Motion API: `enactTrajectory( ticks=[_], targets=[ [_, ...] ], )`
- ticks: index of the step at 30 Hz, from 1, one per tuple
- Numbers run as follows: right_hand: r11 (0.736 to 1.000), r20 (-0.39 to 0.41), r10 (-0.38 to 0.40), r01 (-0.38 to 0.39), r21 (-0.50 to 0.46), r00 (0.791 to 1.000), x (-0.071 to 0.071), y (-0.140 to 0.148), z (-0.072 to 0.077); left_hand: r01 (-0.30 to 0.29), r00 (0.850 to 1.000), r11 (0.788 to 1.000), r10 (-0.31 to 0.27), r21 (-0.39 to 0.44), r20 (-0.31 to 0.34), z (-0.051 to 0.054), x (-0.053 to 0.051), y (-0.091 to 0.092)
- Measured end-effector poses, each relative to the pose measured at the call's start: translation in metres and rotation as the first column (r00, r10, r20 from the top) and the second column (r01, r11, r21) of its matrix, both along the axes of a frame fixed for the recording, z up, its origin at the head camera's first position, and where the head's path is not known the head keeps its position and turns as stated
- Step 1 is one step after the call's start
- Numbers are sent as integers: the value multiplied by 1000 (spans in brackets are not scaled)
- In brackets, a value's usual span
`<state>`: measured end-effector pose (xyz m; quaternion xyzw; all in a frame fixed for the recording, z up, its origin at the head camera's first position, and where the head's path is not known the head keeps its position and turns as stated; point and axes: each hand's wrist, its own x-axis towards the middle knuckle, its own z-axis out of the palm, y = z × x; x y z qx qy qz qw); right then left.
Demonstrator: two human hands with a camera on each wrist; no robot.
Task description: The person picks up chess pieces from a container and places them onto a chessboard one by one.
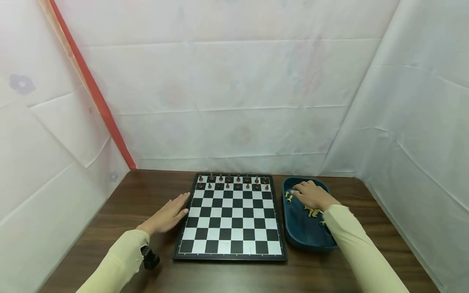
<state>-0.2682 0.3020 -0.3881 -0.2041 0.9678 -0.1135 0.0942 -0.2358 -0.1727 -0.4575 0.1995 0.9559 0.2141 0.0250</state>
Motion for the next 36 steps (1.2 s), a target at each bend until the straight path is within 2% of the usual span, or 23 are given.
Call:
enactTrajectory(
  ticks=[5, 9, 14, 20, 29, 36],
  targets=[
    [999, 38, 43, -43, -5, 998, -10, 2, -8, 3, 1000, 1000, -3, 19, 14, -8, -2, 3],
    [998, 30, 63, -63, 28, 998, -16, -1, -12, -19, 999, 999, 17, 31, 38, -10, -4, 3],
    [992, -37, 91, -87, 93, 995, -22, -5, -21, -41, 997, 998, 38, 45, 70, -12, -5, 5],
    [986, -140, 101, -80, 143, 985, -28, -2, -35, -44, 997, 997, 40, 63, 68, -14, -4, 9],
    [979, -241, 119, -74, 188, 963, -40, 7, -57, -46, 997, 996, 42, 75, 58, -18, -1, 9],
    [971, -303, 174, -113, 208, 937, -45, 6, -63, -60, 996, 996, 55, 69, 68, -22, -3, 9]
  ],
)
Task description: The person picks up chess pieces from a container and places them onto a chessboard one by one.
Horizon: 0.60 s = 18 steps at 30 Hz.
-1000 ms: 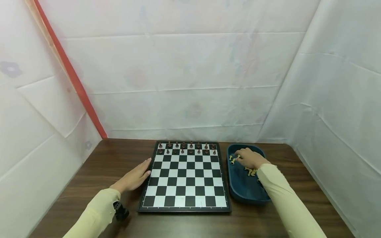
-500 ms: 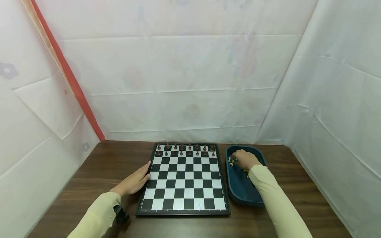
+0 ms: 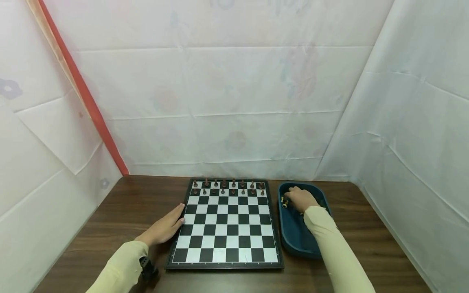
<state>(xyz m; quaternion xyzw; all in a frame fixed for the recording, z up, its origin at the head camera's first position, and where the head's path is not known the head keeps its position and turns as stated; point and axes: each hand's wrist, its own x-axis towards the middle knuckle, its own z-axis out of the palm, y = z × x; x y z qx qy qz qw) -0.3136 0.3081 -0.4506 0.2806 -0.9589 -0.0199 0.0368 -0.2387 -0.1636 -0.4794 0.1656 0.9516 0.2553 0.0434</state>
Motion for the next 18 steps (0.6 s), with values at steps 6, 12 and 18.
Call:
enactTrajectory(
  ticks=[6, 12, 18],
  targets=[
    [1000, -28, 14, -14, 18, 1000, -3, 1, -6, -6, 1000, 1000, 6, 17, 6, -5, 0, 1],
    [1000, -38, 15, -15, 10, 999, -4, 3, -9, -15, 1000, 1000, 15, 22, -8, -7, 1, 1],
    [1000, -45, 20, -21, -20, 999, -1, 4, -7, -21, 1000, 999, 21, 28, 3, -7, 1, 3]
  ],
)
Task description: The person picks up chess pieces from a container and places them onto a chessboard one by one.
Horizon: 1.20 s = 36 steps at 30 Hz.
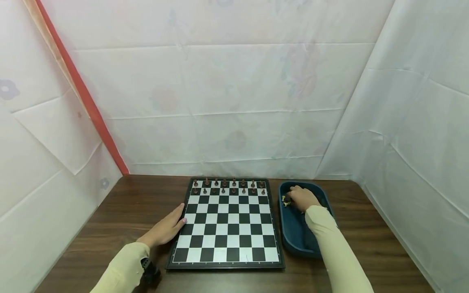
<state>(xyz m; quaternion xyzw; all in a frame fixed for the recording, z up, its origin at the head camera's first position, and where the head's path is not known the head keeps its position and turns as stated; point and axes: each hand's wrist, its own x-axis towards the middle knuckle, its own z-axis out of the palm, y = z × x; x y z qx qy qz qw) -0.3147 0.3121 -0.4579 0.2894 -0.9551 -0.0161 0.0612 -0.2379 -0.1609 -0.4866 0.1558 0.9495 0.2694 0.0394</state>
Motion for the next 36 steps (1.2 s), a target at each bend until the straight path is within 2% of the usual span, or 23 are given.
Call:
enactTrajectory(
  ticks=[7, 14, 26, 36],
  targets=[
    [999, -30, 40, -39, 11, 999, 6, 4, 5, -3, 1000, 1000, 3, 10, 22, -2, 0, 2],
    [994, -71, 109, -110, -13, 992, 10, 12, 15, 12, 1000, 1000, -12, 24, -5, -4, -5, 3],
    [996, -55, 90, -89, 24, 994, 18, 18, 33, 4, 1000, 1000, -4, -9, -14, -5, -4, 2],
    [991, -86, 133, -132, 14, 987, 30, 17, 40, 0, 1000, 1000, -1, -30, -21, -10, 0, -3]
  ],
)
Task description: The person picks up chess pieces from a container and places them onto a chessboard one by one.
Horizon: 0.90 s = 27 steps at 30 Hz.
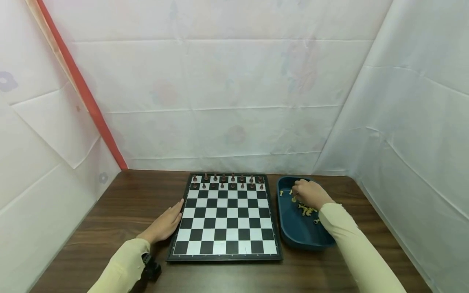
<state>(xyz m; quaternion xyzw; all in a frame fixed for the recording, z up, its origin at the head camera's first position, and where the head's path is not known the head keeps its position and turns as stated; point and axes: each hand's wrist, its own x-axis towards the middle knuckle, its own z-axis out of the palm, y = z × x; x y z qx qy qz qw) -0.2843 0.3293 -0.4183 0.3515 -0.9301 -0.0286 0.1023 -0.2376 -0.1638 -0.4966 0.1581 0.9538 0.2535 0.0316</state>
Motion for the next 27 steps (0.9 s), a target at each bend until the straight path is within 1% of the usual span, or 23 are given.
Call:
enactTrajectory(
  ticks=[8, 13, 19, 27],
  targets=[
    [999, 9, 43, -43, 5, 999, 12, -6, 4, -9, 1000, 1000, 9, -11, 11, -4, 0, -2],
    [997, -17, 80, -80, 7, 997, 16, -10, 7, -9, 1000, 1000, 9, -7, -2, -5, 0, -3],
    [994, -36, 94, -92, 54, 995, 23, -17, 12, -2, 1000, 1000, 2, -6, -9, -5, 0, -2],
    [983, -101, 156, -144, 117, 983, 35, -29, 23, 9, 1000, 1000, -9, -2, -29, -4, 0, -2]
  ],
)
